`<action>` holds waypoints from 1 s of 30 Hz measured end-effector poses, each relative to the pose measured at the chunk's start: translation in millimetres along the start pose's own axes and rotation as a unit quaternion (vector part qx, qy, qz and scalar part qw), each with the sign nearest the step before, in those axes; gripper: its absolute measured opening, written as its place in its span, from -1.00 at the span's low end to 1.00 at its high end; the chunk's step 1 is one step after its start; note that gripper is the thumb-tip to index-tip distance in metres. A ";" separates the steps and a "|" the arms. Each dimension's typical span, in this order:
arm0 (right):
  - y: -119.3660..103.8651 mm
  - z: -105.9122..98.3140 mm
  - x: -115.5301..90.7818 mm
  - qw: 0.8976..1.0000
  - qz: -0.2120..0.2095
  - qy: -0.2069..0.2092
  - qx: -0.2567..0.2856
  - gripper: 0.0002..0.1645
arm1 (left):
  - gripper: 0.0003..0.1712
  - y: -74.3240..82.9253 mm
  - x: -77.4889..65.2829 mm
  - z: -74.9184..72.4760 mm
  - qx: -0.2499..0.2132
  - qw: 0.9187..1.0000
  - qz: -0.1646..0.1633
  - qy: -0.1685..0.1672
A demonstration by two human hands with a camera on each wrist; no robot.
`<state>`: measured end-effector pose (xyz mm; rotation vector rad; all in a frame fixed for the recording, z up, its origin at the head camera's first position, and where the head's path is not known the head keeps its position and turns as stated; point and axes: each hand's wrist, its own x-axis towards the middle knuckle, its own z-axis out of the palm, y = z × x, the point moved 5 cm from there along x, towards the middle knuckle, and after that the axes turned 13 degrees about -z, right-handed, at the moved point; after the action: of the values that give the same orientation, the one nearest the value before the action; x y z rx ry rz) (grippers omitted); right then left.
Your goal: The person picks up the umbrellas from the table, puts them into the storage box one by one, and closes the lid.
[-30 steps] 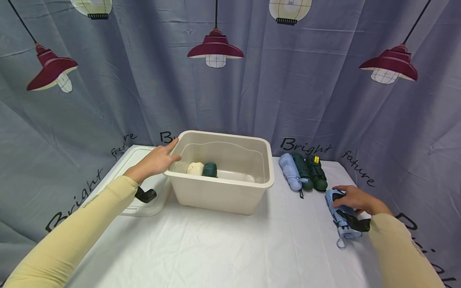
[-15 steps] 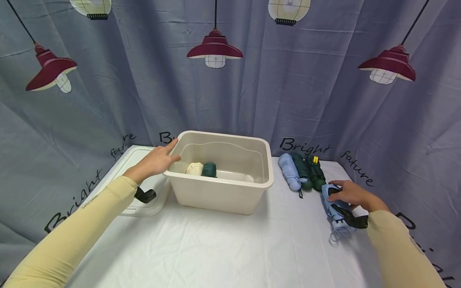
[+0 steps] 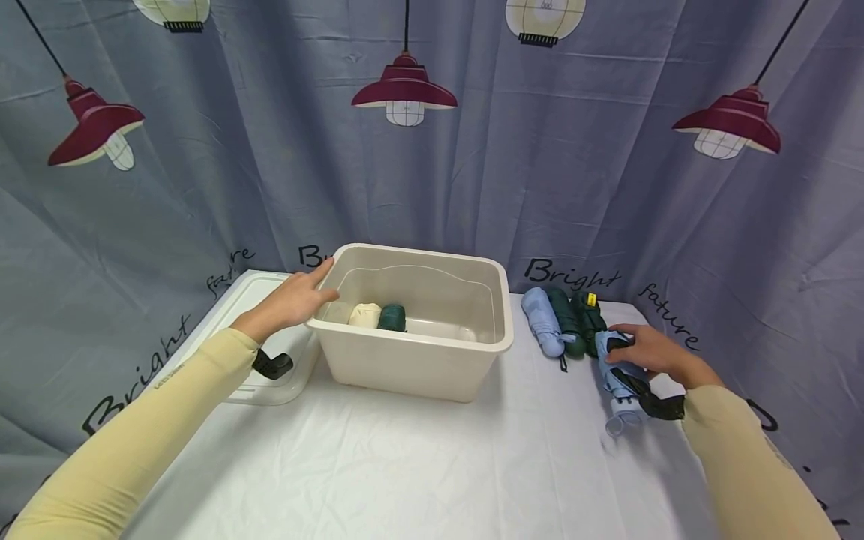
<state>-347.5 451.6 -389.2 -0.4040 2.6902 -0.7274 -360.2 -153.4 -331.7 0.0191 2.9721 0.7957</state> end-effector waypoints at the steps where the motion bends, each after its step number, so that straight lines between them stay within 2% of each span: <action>1: -2.1 -0.9 0.6 1.000 -0.002 0.001 -0.001 0.09 | -0.05 0.0 -0.2 -0.1 -0.001 1.000 -0.001 -0.001; 18: -48.8 -18.0 10.2 0.999 -0.019 0.045 -0.020 0.09 | -0.04 0.1 -1.6 0.0 -0.002 1.000 0.000 -0.002; 30: -94.5 -29.2 17.9 0.995 -0.050 0.072 -0.041 0.04 | -0.05 -1.2 0.6 -0.3 -0.004 1.000 0.000 -0.004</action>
<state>-357.3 379.6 -319.8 -0.5293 2.8595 -0.6992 -360.8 -154.7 -332.0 0.0226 2.9625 0.8056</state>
